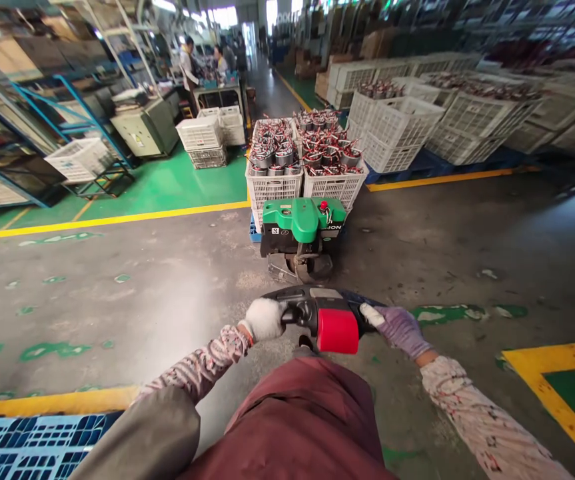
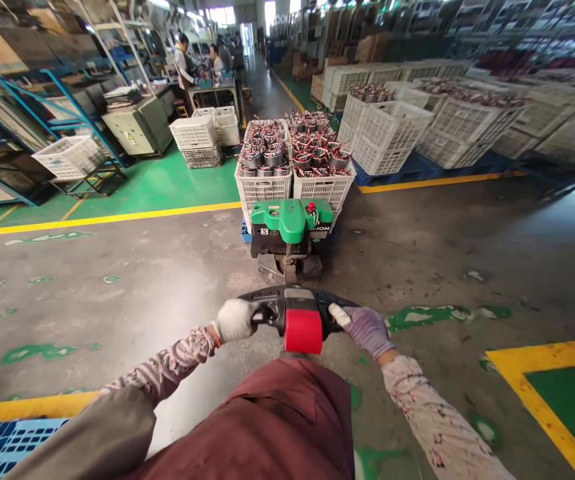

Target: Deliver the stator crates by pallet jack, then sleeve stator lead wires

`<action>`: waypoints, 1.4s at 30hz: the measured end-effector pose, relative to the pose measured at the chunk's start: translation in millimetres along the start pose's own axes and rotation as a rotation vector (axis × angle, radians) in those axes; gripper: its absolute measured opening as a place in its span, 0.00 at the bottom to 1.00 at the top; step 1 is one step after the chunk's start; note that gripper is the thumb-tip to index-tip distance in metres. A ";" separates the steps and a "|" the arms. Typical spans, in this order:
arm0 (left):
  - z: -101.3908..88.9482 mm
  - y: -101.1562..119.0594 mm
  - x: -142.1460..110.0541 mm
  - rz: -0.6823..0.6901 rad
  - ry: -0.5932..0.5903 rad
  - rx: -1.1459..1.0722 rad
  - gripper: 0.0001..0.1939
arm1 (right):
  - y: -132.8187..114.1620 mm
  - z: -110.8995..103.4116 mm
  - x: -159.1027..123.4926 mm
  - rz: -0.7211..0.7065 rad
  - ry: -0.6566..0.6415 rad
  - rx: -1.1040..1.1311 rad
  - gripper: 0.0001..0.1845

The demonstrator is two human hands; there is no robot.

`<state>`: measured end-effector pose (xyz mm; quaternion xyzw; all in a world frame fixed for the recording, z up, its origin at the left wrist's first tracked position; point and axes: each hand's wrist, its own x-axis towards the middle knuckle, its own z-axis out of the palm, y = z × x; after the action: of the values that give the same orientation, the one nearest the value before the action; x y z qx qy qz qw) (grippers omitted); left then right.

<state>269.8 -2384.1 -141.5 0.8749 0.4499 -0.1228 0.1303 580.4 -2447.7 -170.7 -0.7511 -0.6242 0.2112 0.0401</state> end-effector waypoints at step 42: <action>-10.2 -33.5 45.0 0.032 0.048 -0.015 0.22 | -30.0 -16.1 49.3 0.009 -0.025 0.065 0.33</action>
<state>268.8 -2327.9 -150.8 0.8837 0.4399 -0.0961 0.1279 565.2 -2390.8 -159.5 -0.7495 -0.6141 0.2408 0.0556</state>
